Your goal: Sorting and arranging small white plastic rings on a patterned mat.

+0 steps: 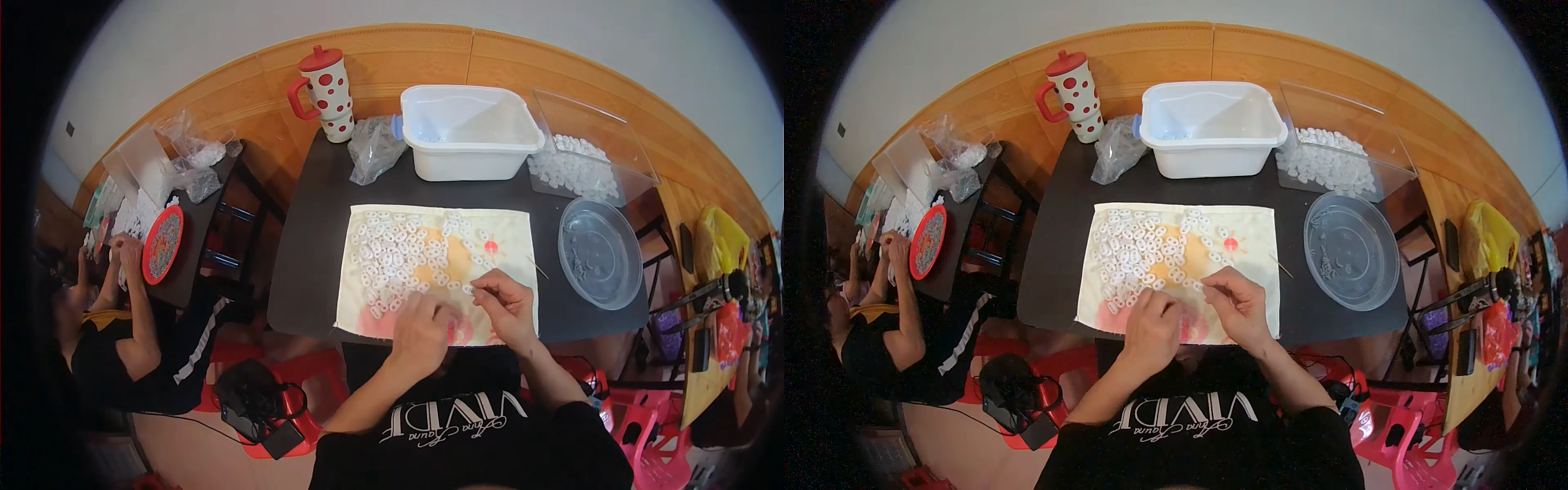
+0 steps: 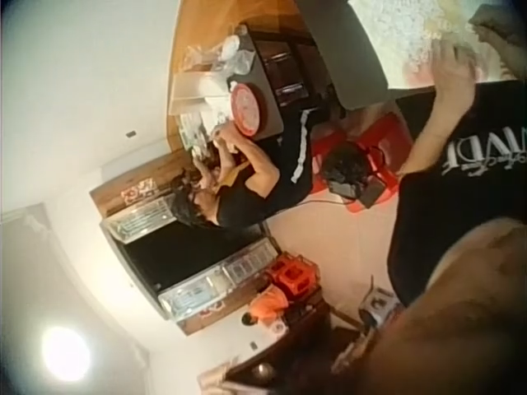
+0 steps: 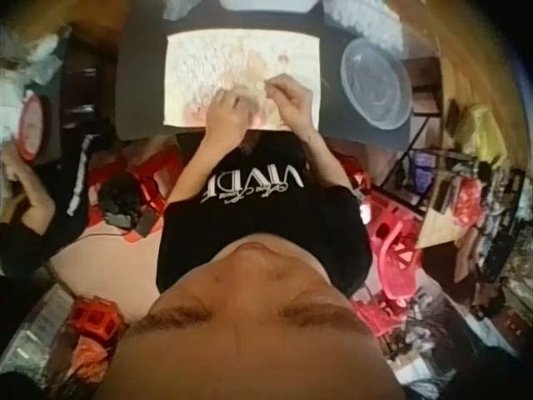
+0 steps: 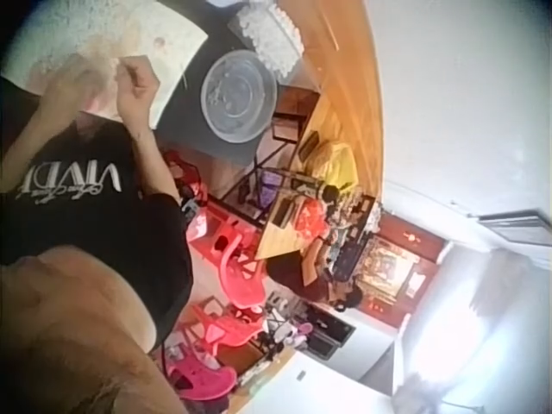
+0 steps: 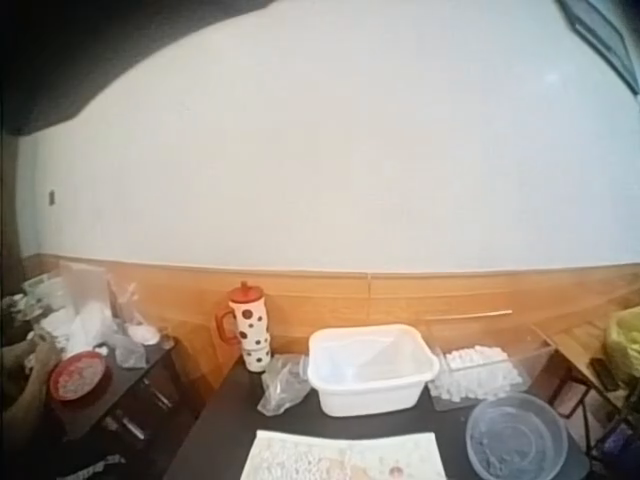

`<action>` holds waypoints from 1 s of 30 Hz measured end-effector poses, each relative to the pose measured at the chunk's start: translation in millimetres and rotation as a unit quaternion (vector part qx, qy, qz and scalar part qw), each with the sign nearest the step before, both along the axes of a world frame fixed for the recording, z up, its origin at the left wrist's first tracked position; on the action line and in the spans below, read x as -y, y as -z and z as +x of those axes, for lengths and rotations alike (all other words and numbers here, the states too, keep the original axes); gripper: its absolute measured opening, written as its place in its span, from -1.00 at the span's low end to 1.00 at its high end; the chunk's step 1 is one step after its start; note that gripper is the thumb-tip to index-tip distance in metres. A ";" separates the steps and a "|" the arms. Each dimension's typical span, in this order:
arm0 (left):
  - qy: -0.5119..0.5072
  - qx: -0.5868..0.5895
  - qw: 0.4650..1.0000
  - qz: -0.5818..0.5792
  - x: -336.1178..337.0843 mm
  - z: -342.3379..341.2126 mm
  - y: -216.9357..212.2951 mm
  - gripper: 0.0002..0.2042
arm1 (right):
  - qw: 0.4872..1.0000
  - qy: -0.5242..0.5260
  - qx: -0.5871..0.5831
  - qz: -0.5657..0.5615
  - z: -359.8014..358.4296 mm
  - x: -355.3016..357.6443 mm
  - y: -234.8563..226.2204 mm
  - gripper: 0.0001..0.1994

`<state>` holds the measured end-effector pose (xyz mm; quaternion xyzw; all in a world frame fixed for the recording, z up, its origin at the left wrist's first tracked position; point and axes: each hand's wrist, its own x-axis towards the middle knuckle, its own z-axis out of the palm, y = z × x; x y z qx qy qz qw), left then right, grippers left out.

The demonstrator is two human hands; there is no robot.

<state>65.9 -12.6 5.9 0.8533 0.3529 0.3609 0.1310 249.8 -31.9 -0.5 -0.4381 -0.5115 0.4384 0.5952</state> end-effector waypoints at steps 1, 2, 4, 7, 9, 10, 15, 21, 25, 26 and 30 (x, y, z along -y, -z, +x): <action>0.000 -0.001 1.000 -0.001 0.4 -1.4 -1.4 -0.80 | 1.000 0.000 0.017 0.005 0.8 0.8 0.7 -0.84; 0.012 0.027 0.999 -0.025 0.7 -5.1 -4.3 -0.82 | 1.000 0.001 0.016 0.005 1.5 0.8 0.6 -0.84; 0.027 0.052 0.997 -0.052 -2.4 -10.5 -6.9 -0.83 | 1.000 -0.004 0.016 0.006 1.6 2.4 0.5 -0.84; -0.059 -0.008 0.997 -0.047 -8.2 -11.0 -5.4 -0.84 | 1.000 -0.006 0.021 -0.009 2.9 1.3 2.2 -0.85; -0.079 -0.059 0.993 -0.060 -6.2 -6.5 -4.1 -0.87 | 1.000 -0.009 0.017 -0.008 1.6 1.6 4.1 -0.85; -0.078 -0.059 0.993 -0.059 -6.3 -5.8 -4.8 -0.87 | 1.000 -0.012 0.013 -0.008 0.9 1.6 4.7 -0.85; -0.048 0.061 0.994 -0.074 -10.8 -10.9 2.2 -0.86 | 0.997 -0.014 0.073 0.028 -4.3 1.2 -3.3 -0.85; 0.027 0.206 0.938 -0.279 -11.8 -14.3 5.5 -0.78 | 0.987 -0.013 0.126 0.094 -13.5 -4.0 -10.3 -0.84; 0.034 0.256 0.921 -0.293 -9.5 -12.5 4.1 -0.76 | 0.984 -0.015 0.142 0.107 -13.2 -5.4 -11.0 -0.84; 0.037 0.259 0.917 -0.300 -8.4 -12.8 -0.3 -0.75 | 0.984 -0.016 0.143 0.107 -13.1 -5.3 -10.1 -0.84; 0.040 0.232 0.921 -0.309 -8.1 -15.1 -1.6 -0.73 | 0.983 -0.027 0.144 0.107 -13.9 -3.9 -9.0 -0.84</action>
